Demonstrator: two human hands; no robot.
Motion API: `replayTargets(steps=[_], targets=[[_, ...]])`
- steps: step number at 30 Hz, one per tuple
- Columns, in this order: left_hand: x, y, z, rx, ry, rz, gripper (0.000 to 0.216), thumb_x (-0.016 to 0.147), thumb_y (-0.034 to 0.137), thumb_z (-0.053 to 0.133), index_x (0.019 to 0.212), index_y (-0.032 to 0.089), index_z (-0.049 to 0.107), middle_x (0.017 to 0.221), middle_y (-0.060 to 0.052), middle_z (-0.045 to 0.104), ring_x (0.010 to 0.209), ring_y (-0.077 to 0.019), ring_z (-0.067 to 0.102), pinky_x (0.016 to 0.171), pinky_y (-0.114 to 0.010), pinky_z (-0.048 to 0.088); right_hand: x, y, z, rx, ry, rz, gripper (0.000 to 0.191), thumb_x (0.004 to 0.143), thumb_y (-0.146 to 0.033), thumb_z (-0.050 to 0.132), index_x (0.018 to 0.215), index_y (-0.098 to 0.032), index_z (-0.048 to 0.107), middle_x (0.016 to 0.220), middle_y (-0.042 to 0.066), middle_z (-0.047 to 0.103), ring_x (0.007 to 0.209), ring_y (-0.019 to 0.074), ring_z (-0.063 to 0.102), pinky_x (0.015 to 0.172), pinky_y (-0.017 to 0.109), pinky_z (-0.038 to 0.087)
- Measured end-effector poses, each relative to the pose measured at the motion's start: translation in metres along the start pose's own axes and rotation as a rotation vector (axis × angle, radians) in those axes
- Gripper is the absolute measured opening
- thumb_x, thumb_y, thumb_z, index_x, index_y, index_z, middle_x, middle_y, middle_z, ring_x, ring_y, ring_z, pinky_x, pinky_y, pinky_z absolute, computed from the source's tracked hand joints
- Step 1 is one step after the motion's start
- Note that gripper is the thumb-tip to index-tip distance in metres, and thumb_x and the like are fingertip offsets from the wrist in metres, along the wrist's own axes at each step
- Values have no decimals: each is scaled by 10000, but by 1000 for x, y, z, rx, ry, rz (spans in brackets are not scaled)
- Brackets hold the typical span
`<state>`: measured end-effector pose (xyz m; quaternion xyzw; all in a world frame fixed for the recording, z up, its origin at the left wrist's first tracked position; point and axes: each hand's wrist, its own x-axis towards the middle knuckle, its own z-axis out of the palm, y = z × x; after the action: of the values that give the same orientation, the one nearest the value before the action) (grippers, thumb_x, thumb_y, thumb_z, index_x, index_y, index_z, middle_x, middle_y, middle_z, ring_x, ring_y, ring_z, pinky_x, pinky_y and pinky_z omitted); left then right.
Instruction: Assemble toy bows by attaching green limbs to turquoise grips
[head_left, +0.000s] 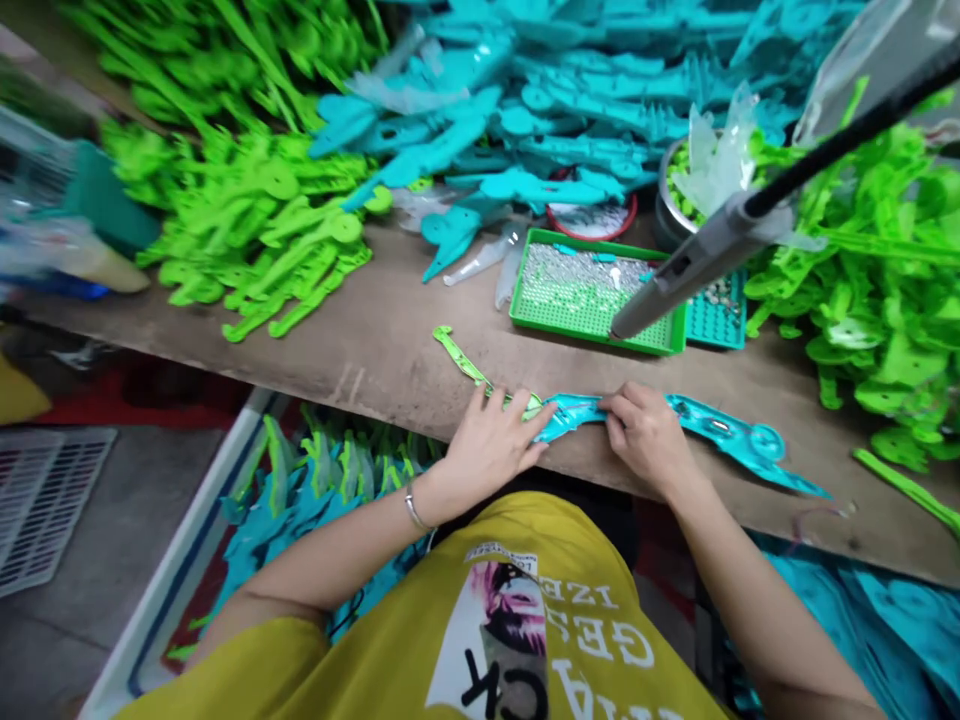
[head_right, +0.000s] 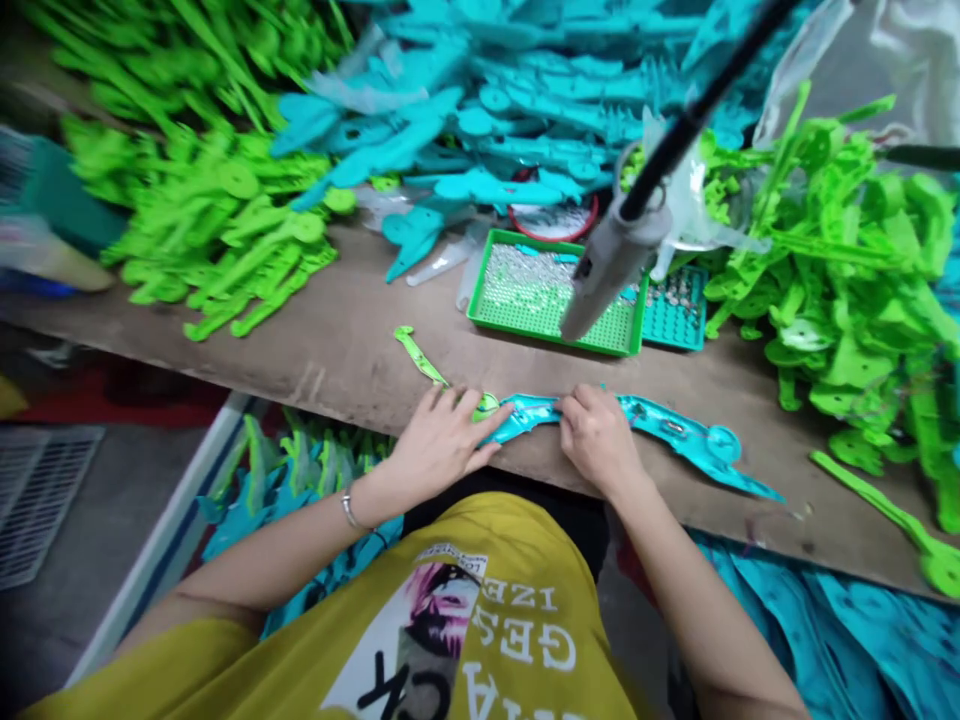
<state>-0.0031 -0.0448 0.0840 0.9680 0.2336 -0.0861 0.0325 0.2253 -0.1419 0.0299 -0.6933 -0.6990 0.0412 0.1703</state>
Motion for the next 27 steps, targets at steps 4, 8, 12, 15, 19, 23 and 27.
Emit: replayTargets(steps=[4,8,12,15,19,23,27], targets=[[-5,-3,1,4,51,28,549,983,501,554,1492,308,483,1225,-110,603,1058,-300,588,999,-500,423,-2,3,2,-27,24,-46,218,915,-103,521,885,-175,725,807,75,638,780,233,579,735,367,435],[10,-40,2,-41,229,33,458,1031,464,468,1419,234,550,1119,-105,645,993,-253,597,894,-402,460,-4,4,7,53,104,-50,190,902,-91,542,874,-182,707,821,78,656,804,241,616,744,380,479],[56,-111,-2,13,406,-259,295,1025,194,399,1138,135,666,1050,-130,678,1026,-265,594,884,-385,459,-5,5,11,71,120,-40,191,895,-88,541,867,-194,698,824,77,669,795,243,636,733,391,509],[96,-149,-3,1,356,-321,273,1005,196,454,1192,122,638,1150,-153,678,1119,-297,579,919,-397,459,-4,5,11,61,105,-37,190,888,-89,539,874,-190,699,827,80,668,793,241,638,736,389,511],[127,-160,1,-48,242,-334,323,984,119,423,1248,77,604,1180,-203,657,1143,-301,592,964,-413,452,-2,3,5,42,52,-31,190,896,-104,531,901,-179,706,833,81,664,801,236,630,741,375,486],[112,-162,-3,-106,240,-435,370,945,81,450,1291,79,579,1307,-221,578,1086,-284,633,924,-406,485,-1,2,-4,-27,-5,-27,180,882,-128,538,896,-188,707,817,83,657,798,254,588,723,392,450],[46,-173,-25,-267,311,-451,344,908,152,589,1240,110,671,1181,-128,632,1054,-247,634,954,-393,504,0,-8,-16,44,93,30,137,824,-102,579,857,-206,661,940,106,683,894,287,607,813,461,495]])
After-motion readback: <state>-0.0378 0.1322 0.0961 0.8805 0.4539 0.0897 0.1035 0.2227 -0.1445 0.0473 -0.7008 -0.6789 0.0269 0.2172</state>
